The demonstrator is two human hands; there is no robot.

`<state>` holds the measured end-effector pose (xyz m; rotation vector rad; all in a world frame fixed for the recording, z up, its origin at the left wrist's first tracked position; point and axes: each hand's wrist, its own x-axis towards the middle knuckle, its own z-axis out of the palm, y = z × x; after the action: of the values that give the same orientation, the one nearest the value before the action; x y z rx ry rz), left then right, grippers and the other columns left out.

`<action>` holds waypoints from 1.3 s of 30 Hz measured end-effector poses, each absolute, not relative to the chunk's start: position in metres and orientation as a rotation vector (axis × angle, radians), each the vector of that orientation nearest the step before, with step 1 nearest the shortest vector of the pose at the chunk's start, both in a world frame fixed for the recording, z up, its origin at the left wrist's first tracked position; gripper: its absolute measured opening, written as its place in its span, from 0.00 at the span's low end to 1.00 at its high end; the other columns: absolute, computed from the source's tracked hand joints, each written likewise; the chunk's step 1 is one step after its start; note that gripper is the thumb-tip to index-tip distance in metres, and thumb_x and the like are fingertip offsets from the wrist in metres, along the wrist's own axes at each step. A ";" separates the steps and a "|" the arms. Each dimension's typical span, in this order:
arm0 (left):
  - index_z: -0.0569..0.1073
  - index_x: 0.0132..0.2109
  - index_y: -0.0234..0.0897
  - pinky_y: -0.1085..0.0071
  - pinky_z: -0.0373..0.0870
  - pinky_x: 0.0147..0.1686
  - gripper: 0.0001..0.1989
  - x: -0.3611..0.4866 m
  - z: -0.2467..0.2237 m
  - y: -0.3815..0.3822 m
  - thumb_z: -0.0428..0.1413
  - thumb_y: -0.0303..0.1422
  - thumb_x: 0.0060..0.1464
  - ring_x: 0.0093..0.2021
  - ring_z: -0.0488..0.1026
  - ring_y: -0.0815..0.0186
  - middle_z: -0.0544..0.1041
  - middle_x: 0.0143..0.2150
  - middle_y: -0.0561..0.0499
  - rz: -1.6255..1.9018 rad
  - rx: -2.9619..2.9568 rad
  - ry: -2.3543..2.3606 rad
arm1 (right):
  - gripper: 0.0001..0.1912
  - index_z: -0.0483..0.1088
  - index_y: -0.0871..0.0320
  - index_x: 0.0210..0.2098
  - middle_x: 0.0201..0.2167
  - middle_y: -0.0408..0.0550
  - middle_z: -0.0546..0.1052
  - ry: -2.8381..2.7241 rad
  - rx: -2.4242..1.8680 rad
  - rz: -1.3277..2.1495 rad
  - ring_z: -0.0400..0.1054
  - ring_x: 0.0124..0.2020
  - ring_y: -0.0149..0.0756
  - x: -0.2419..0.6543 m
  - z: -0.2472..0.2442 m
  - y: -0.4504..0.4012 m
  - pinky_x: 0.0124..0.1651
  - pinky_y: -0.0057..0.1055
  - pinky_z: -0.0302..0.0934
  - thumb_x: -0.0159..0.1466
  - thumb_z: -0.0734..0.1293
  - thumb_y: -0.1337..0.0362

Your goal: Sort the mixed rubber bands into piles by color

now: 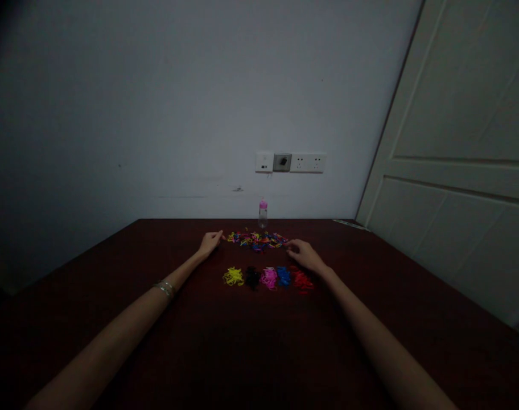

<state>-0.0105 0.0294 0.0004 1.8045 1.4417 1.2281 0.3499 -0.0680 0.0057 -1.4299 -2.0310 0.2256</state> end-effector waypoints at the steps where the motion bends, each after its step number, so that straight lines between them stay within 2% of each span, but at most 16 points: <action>1: 0.76 0.28 0.29 0.75 0.53 0.22 0.24 -0.010 0.001 0.029 0.46 0.46 0.51 0.18 0.57 0.72 0.60 0.14 0.56 1.221 1.822 1.447 | 0.13 0.71 0.58 0.40 0.39 0.49 0.75 -2.065 -1.441 0.215 0.69 0.40 0.35 0.344 0.009 -0.065 0.44 0.30 0.61 0.57 0.62 0.64; 10: 0.77 0.29 0.30 0.74 0.57 0.27 0.23 -0.008 0.007 0.018 0.46 0.44 0.52 0.22 0.65 0.67 0.66 0.15 0.53 1.190 1.840 1.497 | 0.11 0.72 0.55 0.39 0.41 0.50 0.75 -2.285 -1.702 0.064 0.68 0.43 0.40 0.302 0.027 -0.045 0.40 0.29 0.61 0.60 0.62 0.60; 16: 0.77 0.29 0.31 0.73 0.59 0.29 0.22 -0.005 0.009 0.014 0.47 0.43 0.51 0.25 0.68 0.65 0.70 0.17 0.51 1.188 1.807 1.513 | 0.13 0.72 0.52 0.41 0.48 0.51 0.71 -2.395 -1.711 -0.053 0.67 0.46 0.42 0.299 0.025 -0.041 0.42 0.32 0.61 0.62 0.59 0.59; 22: 0.77 0.30 0.30 0.73 0.58 0.28 0.21 -0.006 0.008 0.015 0.46 0.42 0.53 0.25 0.68 0.66 0.70 0.18 0.51 1.182 1.833 1.495 | 0.12 0.73 0.53 0.39 0.47 0.51 0.70 -2.458 -1.697 -0.160 0.69 0.41 0.39 0.295 0.031 -0.044 0.39 0.31 0.62 0.63 0.58 0.60; 28: 0.77 0.29 0.30 0.74 0.57 0.26 0.22 -0.006 0.007 0.016 0.46 0.42 0.53 0.23 0.66 0.67 0.69 0.17 0.51 1.181 1.840 1.502 | 0.14 0.73 0.55 0.38 0.47 0.53 0.69 -2.483 -1.670 -0.284 0.69 0.40 0.40 0.294 0.031 -0.046 0.37 0.31 0.62 0.64 0.57 0.60; 33: 0.77 0.29 0.30 0.74 0.56 0.26 0.22 -0.007 0.004 0.019 0.45 0.43 0.53 0.23 0.65 0.67 0.68 0.16 0.52 1.192 1.860 1.492 | 0.13 0.72 0.54 0.40 0.46 0.52 0.70 -2.431 -1.685 -0.244 0.68 0.42 0.37 0.296 0.028 -0.047 0.38 0.27 0.61 0.64 0.57 0.61; 39: 0.77 0.29 0.30 0.74 0.57 0.27 0.22 -0.006 0.006 0.018 0.46 0.42 0.52 0.23 0.67 0.66 0.69 0.16 0.51 1.180 1.854 1.498 | 0.12 0.71 0.56 0.38 0.46 0.52 0.70 -2.406 -1.695 -0.204 0.68 0.41 0.37 0.297 0.030 -0.049 0.37 0.27 0.60 0.64 0.57 0.60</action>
<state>-0.0064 0.0177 0.0060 1.8544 1.4976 1.1803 0.2970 -0.0494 0.0298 -1.6945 -2.4062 -0.2038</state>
